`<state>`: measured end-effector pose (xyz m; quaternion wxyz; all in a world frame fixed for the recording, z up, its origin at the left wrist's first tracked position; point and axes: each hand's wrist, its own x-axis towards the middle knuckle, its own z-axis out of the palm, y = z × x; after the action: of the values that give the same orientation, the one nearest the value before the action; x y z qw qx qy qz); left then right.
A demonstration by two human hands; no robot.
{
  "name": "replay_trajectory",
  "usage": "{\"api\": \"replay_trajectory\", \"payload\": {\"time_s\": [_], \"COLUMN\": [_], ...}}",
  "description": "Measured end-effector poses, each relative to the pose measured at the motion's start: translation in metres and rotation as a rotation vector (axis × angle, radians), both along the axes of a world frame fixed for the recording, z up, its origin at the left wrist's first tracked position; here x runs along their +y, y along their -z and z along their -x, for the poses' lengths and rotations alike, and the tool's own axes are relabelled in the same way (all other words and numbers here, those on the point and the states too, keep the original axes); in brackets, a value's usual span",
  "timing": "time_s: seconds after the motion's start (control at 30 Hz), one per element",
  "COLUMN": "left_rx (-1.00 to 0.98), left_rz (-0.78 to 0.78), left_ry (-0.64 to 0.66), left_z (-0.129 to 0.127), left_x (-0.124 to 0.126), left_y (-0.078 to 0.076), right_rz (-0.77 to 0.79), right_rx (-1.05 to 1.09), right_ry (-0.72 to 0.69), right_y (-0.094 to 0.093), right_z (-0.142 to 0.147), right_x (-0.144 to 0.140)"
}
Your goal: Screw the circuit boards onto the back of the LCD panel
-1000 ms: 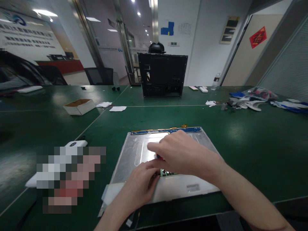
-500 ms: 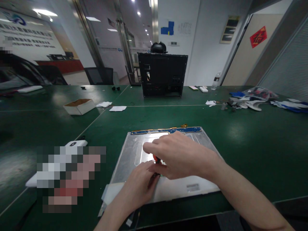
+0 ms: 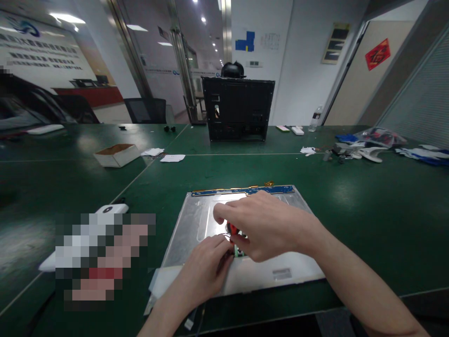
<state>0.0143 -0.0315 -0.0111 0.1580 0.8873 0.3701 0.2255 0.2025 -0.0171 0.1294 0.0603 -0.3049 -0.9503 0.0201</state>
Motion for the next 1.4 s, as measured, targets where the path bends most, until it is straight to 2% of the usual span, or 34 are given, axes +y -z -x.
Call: {"api": "replay_trajectory", "payload": {"time_s": [0.27, 0.43, 0.6, 0.83, 0.97, 1.13, 1.4], "left_rx": [0.022, 0.012, 0.006, 0.024, 0.014, 0.000, 0.010], "left_rz": [0.022, 0.030, 0.005, 0.014, 0.021, -0.006, 0.031], "left_ry": [-0.015, -0.002, -0.005, -0.013, -0.011, 0.000, 0.003], "left_z": [0.0001, -0.0009, 0.0004, 0.0005, -0.0004, -0.0005, 0.0016], "left_x": [-0.0002, -0.0001, 0.0000, -0.0005, -0.0003, 0.0002, -0.0003], "left_y": [-0.0004, -0.0034, 0.0010, 0.0014, -0.0015, -0.0011, 0.0020], "right_rz": [-0.030, -0.037, 0.025, -0.021, -0.048, -0.006, -0.041], "right_rx": [-0.056, -0.019, 0.012, -0.059, -0.074, -0.033, -0.068], "right_ry": [0.135, 0.072, 0.002, 0.113, 0.082, 0.023, 0.102], "right_y": [0.0013, 0.0018, -0.0002, 0.0002, 0.0003, -0.0007, 0.0001], "right_z": [0.0038, 0.0009, -0.0024, 0.0026, 0.0030, 0.0001, 0.0031], "right_x": [0.0059, 0.0041, 0.0030, 0.0038, 0.0011, -0.0016, 0.0026]}}
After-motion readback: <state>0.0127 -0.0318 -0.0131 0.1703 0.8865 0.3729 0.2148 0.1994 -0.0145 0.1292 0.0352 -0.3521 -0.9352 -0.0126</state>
